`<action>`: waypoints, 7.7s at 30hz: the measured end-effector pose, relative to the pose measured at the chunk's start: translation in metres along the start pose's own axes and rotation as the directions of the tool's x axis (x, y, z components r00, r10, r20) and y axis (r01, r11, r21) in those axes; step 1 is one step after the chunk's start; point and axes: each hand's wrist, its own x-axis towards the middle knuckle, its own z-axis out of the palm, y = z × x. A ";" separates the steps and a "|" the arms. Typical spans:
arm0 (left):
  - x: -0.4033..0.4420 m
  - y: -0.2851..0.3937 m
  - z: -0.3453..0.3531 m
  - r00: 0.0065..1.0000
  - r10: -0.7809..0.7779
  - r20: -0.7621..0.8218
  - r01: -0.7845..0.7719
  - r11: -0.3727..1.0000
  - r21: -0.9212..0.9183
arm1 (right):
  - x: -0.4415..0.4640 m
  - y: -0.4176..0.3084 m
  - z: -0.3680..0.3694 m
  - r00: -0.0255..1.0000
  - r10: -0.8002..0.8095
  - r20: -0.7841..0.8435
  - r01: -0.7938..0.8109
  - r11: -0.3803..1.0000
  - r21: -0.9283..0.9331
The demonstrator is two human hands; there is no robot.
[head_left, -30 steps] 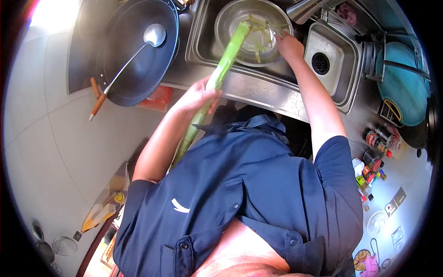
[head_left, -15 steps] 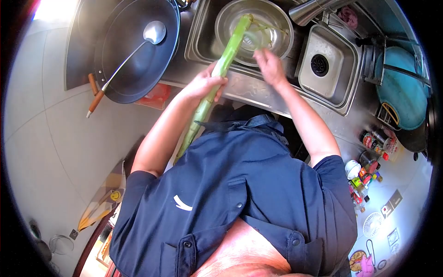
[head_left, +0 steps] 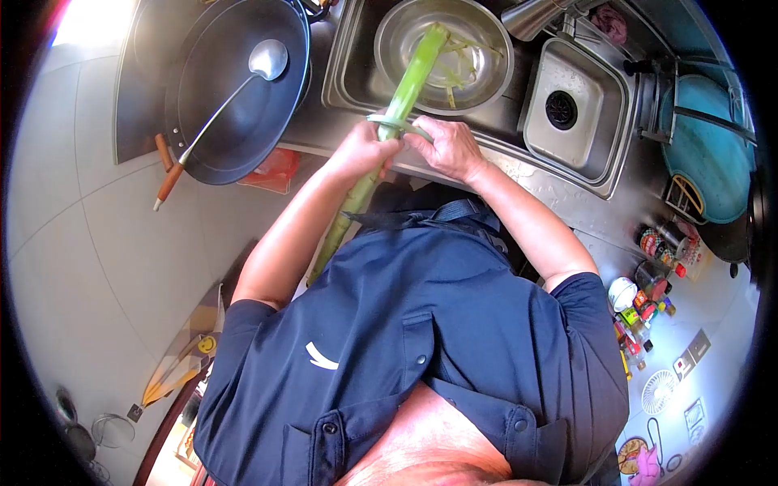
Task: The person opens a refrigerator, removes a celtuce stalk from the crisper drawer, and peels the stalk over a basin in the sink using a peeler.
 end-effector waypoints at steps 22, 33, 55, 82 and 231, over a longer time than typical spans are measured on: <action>0.008 0.000 -0.008 1.000 0.002 -0.002 -0.002 0.962 -0.273 | 0.013 0.032 0.002 0.944 0.279 -0.173 -0.261 0.958 0.121; -0.005 0.011 0.000 0.994 0.030 0.102 -0.007 0.978 -0.210 | 0.000 0.023 0.010 0.975 0.222 -0.012 -0.221 0.974 0.042; -0.011 0.002 -0.006 0.997 -0.010 0.079 0.033 0.955 -0.294 | -0.005 0.016 0.020 0.991 0.035 -0.125 -0.032 0.999 0.027; -0.043 -0.002 -0.004 0.992 0.016 0.126 0.012 0.976 -0.218 | 0.047 0.120 -0.076 0.773 0.612 -0.166 -0.607 0.638 -0.475; 0.003 -0.002 -0.004 0.952 0.026 0.305 0.183 0.749 -0.637 | -0.007 0.029 0.021 0.977 0.063 -0.204 -0.046 0.995 0.084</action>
